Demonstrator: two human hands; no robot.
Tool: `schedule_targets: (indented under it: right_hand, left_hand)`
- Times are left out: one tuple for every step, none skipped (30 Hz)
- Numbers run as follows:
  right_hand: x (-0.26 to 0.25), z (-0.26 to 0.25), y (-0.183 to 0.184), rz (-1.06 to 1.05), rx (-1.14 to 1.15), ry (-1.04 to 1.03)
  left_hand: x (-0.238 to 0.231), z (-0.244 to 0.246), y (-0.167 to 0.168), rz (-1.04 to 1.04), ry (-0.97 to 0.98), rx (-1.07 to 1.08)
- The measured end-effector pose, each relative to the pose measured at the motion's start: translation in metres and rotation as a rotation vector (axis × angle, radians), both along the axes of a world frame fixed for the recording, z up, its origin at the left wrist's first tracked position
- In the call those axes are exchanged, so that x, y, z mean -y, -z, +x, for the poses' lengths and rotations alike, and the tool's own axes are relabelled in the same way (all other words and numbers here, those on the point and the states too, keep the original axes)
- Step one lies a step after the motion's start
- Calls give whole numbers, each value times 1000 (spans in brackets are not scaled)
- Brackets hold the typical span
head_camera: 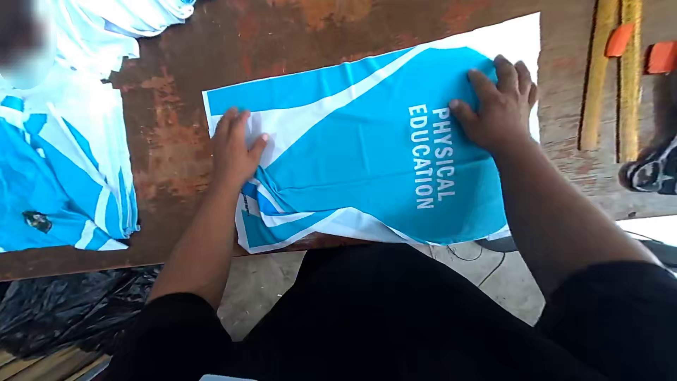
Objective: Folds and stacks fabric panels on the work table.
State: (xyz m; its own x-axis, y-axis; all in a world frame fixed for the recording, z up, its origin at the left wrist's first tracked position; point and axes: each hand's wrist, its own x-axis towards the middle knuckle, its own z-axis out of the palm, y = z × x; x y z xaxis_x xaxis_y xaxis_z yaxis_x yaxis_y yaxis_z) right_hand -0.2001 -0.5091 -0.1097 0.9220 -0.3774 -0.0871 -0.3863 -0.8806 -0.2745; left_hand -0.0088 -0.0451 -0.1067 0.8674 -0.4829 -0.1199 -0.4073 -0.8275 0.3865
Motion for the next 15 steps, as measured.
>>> schedule_targets:
  right_hand:
    - [10,14,3,-19,-31,17]
    - [18,26,5,-28,-56,34]
    - [25,36,6,-36,-67,44]
    - [31,44,7,-40,-80,46]
    - [35,50,6,-39,-93,43]
    - [35,53,4,-28,-104,41]
    - [30,52,-2,-6,-107,41]
    - [24,46,-9,11,-89,41]
    - [16,35,-17,18,-49,44]
    - [7,17,-25,20,-7,60]
    - [-2,-8,-31,24,19,101]
    - [-10,-39,-35,30,18,166]
    - [-19,-73,-38,38,-4,248]
    - [-28,-107,-39,47,-32,341]
    - [-38,-140,-37,58,-61,443]
  left_hand:
    - [4,14,8,42,-4,27]
    - [6,27,16,96,-16,49]
    - [6,38,23,136,-29,74]
    - [6,47,28,148,-47,92]
    - [5,53,30,140,-69,109]
    - [4,56,30,116,-93,131]
    - [3,55,25,86,-104,149]
    - [3,51,17,44,-101,151]
    - [1,42,7,4,-83,138]
    - [-2,28,-5,-23,-57,112]
    - [-9,7,-15,-24,-38,77]
    - [-20,-20,-23,-12,-38,41]
    - [-34,-49,-26,4,-61,2]
    - [-51,-78,-23,18,-105,-36]
    - [-69,-103,-16,12,-159,-61]
